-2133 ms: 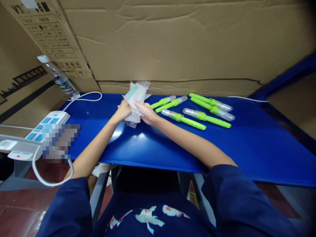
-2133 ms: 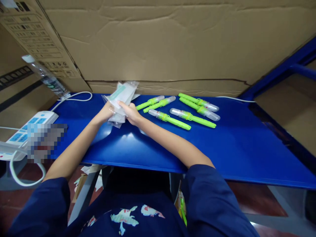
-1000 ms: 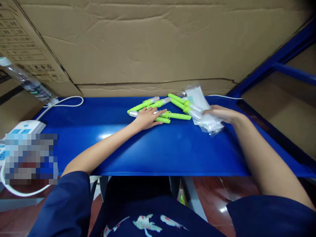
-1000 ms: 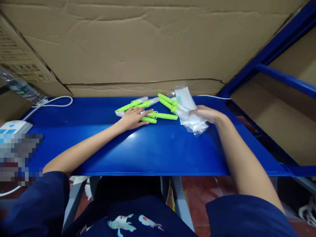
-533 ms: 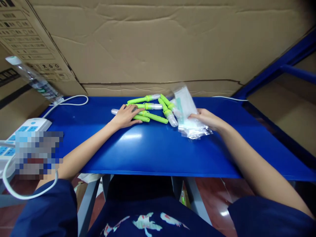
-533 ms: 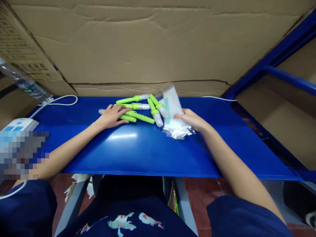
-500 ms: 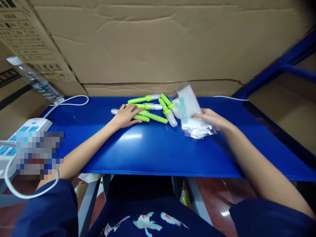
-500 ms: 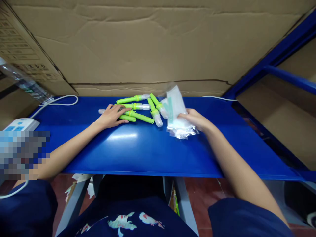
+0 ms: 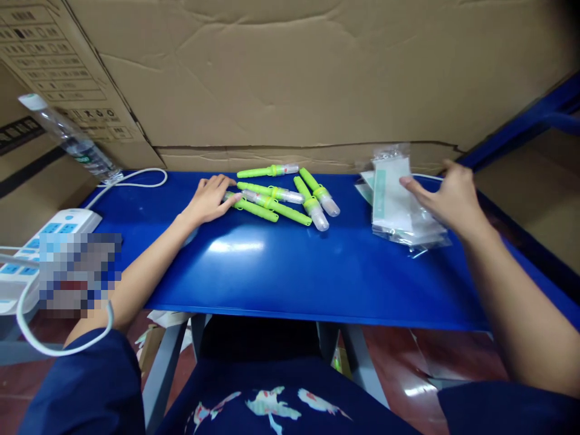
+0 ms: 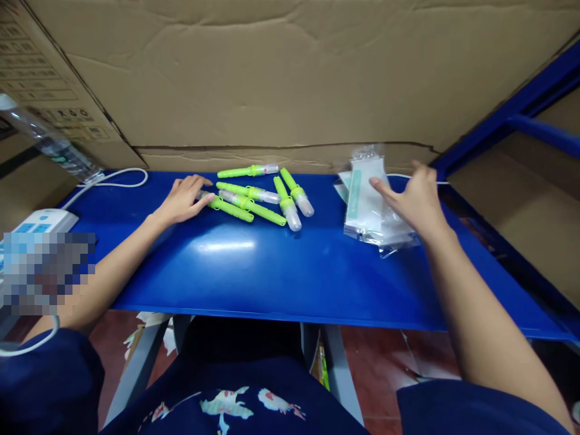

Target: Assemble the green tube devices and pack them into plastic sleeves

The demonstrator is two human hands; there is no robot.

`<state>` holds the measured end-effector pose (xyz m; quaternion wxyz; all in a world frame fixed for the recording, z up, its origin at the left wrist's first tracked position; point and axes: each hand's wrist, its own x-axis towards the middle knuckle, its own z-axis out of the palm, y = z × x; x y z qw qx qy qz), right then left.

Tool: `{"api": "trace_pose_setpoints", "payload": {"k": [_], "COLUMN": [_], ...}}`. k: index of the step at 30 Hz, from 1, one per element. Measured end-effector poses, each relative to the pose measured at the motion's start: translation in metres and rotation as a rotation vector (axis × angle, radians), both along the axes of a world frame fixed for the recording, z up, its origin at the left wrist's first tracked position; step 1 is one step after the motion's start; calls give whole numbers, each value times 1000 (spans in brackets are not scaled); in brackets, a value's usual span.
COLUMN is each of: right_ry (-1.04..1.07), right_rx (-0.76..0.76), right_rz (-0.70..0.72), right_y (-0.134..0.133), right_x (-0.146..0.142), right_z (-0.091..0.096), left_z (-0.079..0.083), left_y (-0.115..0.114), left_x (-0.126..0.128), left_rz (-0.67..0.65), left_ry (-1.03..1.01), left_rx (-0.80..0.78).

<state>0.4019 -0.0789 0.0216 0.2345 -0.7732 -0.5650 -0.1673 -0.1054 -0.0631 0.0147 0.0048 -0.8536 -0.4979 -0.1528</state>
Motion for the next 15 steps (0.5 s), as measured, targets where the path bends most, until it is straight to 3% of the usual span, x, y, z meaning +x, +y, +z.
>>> {"api": "trace_pose_setpoints", "payload": {"k": [2, 3, 6, 8, 11, 15], "right_ry": [127, 145, 115, 123, 358, 768], "right_rx": [118, 171, 236, 118, -24, -80], "right_rz": [55, 149, 636, 892, 941, 1006], "right_y": [0, -2, -15, -24, -30, -14], "right_x": [-26, -45, -114, -161, -216, -261], "right_z": [5, 8, 11, 7, 1, 8], "left_z": [-4, -7, -15, -17, -10, 0], "left_y": [4, 6, 13, 14, 7, -9], "left_x": [-13, -19, -31, -36, -40, -26], "left_rz": [-14, -28, -79, -115, -139, -125], "left_ry": [28, 41, 39, -22, -209, -427], "left_rx": [-49, -67, -109, -147, -210, -147]}}
